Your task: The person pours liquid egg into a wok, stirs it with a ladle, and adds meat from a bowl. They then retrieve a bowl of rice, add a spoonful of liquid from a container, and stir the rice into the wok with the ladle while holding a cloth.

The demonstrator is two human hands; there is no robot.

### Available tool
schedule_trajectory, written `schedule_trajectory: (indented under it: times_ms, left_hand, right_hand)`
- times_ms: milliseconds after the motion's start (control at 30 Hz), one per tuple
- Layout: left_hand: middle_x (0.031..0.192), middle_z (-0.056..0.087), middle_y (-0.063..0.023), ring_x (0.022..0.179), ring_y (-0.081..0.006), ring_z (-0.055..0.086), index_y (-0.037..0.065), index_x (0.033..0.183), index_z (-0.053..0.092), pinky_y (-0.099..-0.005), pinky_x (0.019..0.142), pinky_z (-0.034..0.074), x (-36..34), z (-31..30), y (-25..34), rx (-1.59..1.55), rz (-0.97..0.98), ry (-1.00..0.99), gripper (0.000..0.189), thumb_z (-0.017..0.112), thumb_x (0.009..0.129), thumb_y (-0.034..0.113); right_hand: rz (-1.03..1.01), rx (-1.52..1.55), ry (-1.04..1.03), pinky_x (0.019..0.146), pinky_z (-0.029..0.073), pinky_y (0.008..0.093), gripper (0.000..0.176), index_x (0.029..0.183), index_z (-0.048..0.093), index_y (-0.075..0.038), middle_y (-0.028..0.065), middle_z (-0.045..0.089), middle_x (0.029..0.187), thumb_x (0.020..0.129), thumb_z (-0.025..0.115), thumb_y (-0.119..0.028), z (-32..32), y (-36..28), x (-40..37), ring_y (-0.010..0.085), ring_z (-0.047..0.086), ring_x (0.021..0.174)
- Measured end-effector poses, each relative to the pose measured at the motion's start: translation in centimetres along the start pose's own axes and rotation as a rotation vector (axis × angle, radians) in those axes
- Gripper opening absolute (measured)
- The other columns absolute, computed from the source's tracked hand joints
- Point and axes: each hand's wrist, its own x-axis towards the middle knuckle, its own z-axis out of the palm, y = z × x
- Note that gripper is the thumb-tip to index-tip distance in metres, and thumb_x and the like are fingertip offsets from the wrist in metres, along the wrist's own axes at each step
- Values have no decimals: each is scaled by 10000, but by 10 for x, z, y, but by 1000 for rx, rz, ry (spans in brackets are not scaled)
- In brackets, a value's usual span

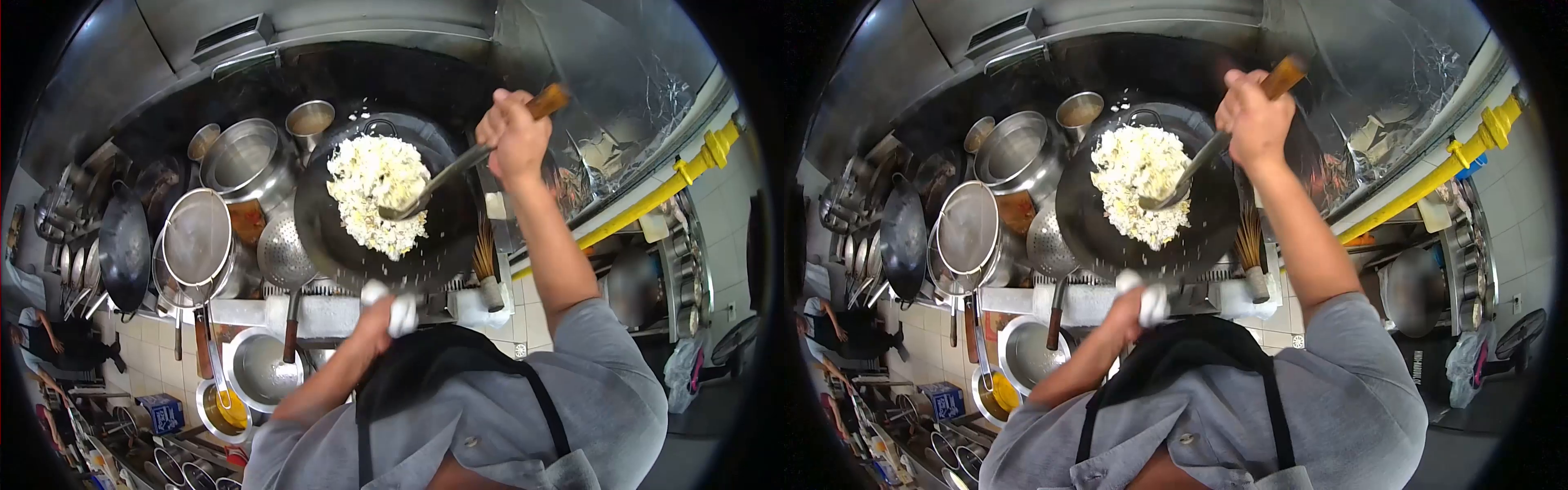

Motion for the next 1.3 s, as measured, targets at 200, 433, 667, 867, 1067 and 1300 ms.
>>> schedule_trajectory:
  times_ms: [200,433,667,867,1067,1300]
  left_hand:
    - [876,631,-107,750,-246,638,35,1002,533,-437,621,538,79,-15,2,-90,195,69,215,431,927,209]
    - [817,628,-91,643,-224,613,44,1020,557,-378,549,521,53,-5,34,-62,83,64,207,458,913,191]
    - [940,643,-128,769,-258,655,61,1127,528,-417,660,550,35,-24,-19,47,267,-20,262,434,931,207]
    - [889,642,-124,716,-270,658,8,1006,546,-427,553,538,107,-16,54,-88,143,46,231,506,868,188]
    - [795,620,-106,648,-248,627,26,943,533,-391,534,519,141,-6,52,-97,203,97,159,516,849,153]
    - [805,624,-103,633,-246,634,27,929,541,-396,508,523,147,-8,47,-152,215,95,159,537,843,161]
  right_hand:
    - [-30,-55,96,390,303,281,296,603,367,-109,-4,344,491,812,554,-16,-11,83,1,118,326,372]
    - [-122,-237,59,390,344,300,253,624,406,-93,7,349,477,840,529,-49,-1,47,-21,123,348,354]
    - [-170,-71,30,364,366,303,243,625,431,-77,21,391,485,794,604,-58,24,22,40,137,398,365]
    - [-282,-30,-107,389,362,305,285,609,394,-103,1,341,471,841,558,-101,53,-43,58,129,346,358]
    - [20,-236,3,359,337,302,294,635,392,-102,-4,333,459,876,560,-104,11,131,43,135,345,331]
    - [-47,-249,-53,346,329,286,311,627,390,-121,-18,320,439,855,598,-79,26,138,39,123,333,314]
